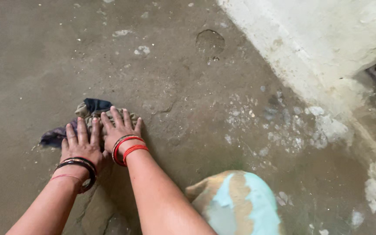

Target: The person scrubs a wet concrete floor with a cloth, repeatedly dipping the cloth into a teal bucket to wring it out and then scrubbing different areas of the floor. The person moves along the floor, cleaning near a wall and doorway.

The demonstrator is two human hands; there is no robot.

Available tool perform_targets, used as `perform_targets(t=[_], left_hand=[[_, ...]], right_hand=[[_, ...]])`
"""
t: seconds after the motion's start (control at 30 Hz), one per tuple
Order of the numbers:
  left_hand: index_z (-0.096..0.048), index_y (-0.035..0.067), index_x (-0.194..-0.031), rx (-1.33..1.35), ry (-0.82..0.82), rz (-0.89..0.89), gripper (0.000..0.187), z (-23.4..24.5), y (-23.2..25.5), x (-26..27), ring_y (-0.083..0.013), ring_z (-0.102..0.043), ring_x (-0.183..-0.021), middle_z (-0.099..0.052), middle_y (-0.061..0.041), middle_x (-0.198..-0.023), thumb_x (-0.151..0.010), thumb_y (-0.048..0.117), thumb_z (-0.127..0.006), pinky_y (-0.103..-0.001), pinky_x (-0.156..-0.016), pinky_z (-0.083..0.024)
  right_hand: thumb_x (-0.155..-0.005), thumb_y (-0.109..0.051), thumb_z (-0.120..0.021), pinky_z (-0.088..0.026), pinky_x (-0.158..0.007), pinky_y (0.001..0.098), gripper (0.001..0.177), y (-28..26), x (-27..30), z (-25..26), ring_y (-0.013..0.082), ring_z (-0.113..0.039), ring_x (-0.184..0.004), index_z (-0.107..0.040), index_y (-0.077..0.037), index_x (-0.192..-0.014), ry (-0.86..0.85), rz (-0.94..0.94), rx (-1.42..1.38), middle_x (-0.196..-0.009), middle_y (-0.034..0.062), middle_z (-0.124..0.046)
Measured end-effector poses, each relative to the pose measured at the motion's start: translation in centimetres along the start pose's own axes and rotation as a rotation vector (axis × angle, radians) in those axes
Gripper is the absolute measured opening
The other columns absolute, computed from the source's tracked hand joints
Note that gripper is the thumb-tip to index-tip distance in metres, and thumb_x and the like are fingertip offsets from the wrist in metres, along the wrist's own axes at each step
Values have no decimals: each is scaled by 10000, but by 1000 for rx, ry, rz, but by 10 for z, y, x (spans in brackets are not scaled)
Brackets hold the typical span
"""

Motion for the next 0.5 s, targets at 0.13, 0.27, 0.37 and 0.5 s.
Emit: perform_targets(t=[0.13,0.27,0.37,0.5], left_hand=[[52,271,-1657,13,-83,14,1152,12,-3,-24,-471,-4,-1538,69,-168,-1694,-799,622,-633,-625,-1171,-199],[-34,279,-1665,-79,126,79,927,-4,-2,-29,-472,-48,-1520,-20,-176,-1696,-896,514,-496,-646,-1147,-147],[-127,248,-1698,-265,300,102,780,-16,-2,-17,-475,-116,-1535,-128,-195,-1722,-992,449,-392,-648,-1161,-119],[-197,164,-1661,347,519,-38,773,-3,2,-6,-540,-119,-1546,-169,-252,-1694,-946,364,-409,-733,-1198,-98]], right_hand=[[-820,-380,-783,-16,-1177,733,1032,-5,-1,14,351,52,-1580,-124,-335,-1613,18,-19,-7,-1722,1,98],[-890,-314,-664,-28,-1159,771,907,-22,-13,19,369,65,-1581,-130,-356,-1622,-109,-117,36,-1728,-4,128],[-959,-290,-517,-26,-1130,806,758,-26,-13,12,403,61,-1573,-156,-363,-1622,-41,-128,61,-1731,1,119],[-973,-351,-458,-48,-1109,835,688,-27,-20,15,401,58,-1574,-179,-375,-1601,-74,-140,91,-1727,-8,123]])
Point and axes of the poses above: each hand's wrist, its own x-axis away from the middle knuckle, its own z-axis out of the back of the hand, y = z × x, the point moved 3 cm from there along -x, towards the middle knuckle
